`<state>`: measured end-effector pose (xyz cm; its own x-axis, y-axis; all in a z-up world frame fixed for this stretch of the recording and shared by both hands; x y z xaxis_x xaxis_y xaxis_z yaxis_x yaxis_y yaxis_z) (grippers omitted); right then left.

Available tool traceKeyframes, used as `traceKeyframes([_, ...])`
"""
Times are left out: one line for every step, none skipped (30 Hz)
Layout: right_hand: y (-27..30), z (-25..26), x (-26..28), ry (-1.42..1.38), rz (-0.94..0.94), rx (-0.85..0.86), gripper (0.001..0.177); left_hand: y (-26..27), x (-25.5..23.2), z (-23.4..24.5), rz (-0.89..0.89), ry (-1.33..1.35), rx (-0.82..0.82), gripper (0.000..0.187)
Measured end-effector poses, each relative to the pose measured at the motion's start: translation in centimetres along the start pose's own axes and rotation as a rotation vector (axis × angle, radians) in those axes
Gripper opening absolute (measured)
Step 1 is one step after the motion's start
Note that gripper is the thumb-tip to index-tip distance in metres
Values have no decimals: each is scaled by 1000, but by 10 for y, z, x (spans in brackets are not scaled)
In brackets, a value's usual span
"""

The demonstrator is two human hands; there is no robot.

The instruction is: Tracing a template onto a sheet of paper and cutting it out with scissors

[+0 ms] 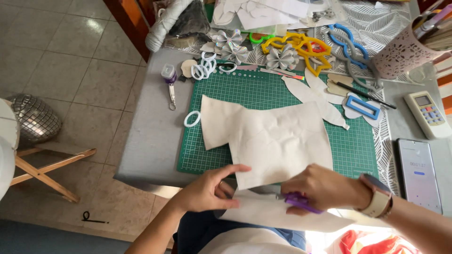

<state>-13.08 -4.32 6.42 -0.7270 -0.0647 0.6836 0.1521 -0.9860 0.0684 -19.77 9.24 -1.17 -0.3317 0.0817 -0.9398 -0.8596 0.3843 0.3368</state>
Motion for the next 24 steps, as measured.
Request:
traceKeyframes([7, -14, 1, 4, -6, -5, 31, 5, 1, -5, -4, -5, 7, 83])
traceKeyframes([15, -28, -4, -34, -55, -11, 28, 11, 3, -10, 2, -54, 6, 81])
traceKeyframes([22, -43, -8, -71, -104, -16, 31, 16, 6, -15, 7, -103, 6, 80])
traceKeyframes([27, -54, -9, -76, -114, -22, 31, 21, 16, -17, 10, -103, 18, 80])
traceKeyframes([33, -57, -11, 87, -145, -103, 35, 25, 15, -15, -88, -87, 0, 88])
traceKeyframes([38, -57, -13, 257, -172, -180, 39, 31, 14, -12, -190, -73, -21, 103])
traceKeyframes([41, -64, -9, 258, -178, -183, 39, 32, 12, -14, -191, -74, -15, 103])
traceKeyframes([44, -62, -4, 418, -178, -250, 23, 33, 8, -7, -194, -118, -66, 100])
traceKeyframes([48, -61, 3, 578, -179, -316, 8, 34, 4, -1, -198, -162, -118, 100])
traceKeyframes([48, -64, 1, 571, -192, -319, 8, 29, 4, 0, -192, -160, -104, 100])
traceKeyframes([49, -62, 5, 660, -186, -379, 5, 24, 4, 5, -214, -30, -115, 102])
traceKeyframes([49, -59, 7, 754, -173, -437, 5, 19, 3, 11, -239, 98, -134, 105])
traceKeyframes([49, -67, 15, 752, -179, -439, 5, 13, 2, 11, -236, 98, -128, 105])
traceKeyframes([49, -66, 25, 809, -146, -521, 2, 8, -8, 20, -337, 116, -168, 104])
traceKeyframes([49, -66, 35, 865, -111, -604, 4, 5, -19, 29, -438, 133, -206, 106])
traceKeyframes([47, -71, 36, 863, -114, -606, 4, -1, -21, 31, -435, 132, -204, 106])
traceKeyframes([46, -75, 40, 855, -81, -649, 8, -9, -22, 33, -426, 196, -183, 99])
traceKeyframes([47, -80, 45, 846, -53, -691, 13, -16, -23, 34, -415, 260, -160, 94])
traceKeyframes([47, -94, 43, 842, -60, -693, 13, -17, -26, 33, -409, 261, -155, 94])
traceKeyframes([49, -102, 33, 679, -72, -706, 18, -19, -26, 36, -360, 188, -199, 93])
traceKeyframes([49, -110, 23, 515, -83, -715, 25, -21, -27, 39, -310, 115, -242, 91])
traceKeyframes([43, -113, 22, 521, -83, -717, 25, -20, -28, 40, -315, 111, -240, 91])
traceKeyframes([31, -120, 11, 316, -86, -637, 21, -21, -25, 41, -281, 96, -244, 88])
traceKeyframes([20, -132, 5, 103, -92, -552, 20, -20, -20, 39, -240, 87, -246, 84])
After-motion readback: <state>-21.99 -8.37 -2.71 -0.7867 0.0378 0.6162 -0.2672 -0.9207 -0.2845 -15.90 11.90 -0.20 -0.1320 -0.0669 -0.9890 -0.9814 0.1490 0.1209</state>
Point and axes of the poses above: each hand's wrist, its own y-axis away from the middle knuckle, its own z-axis out of the back of the hand, x = y × z, the point moved 10 cm from there along -y, towards the middle knuckle, and after that the axes turned 4 degrees about x, right-handed, at the moved point
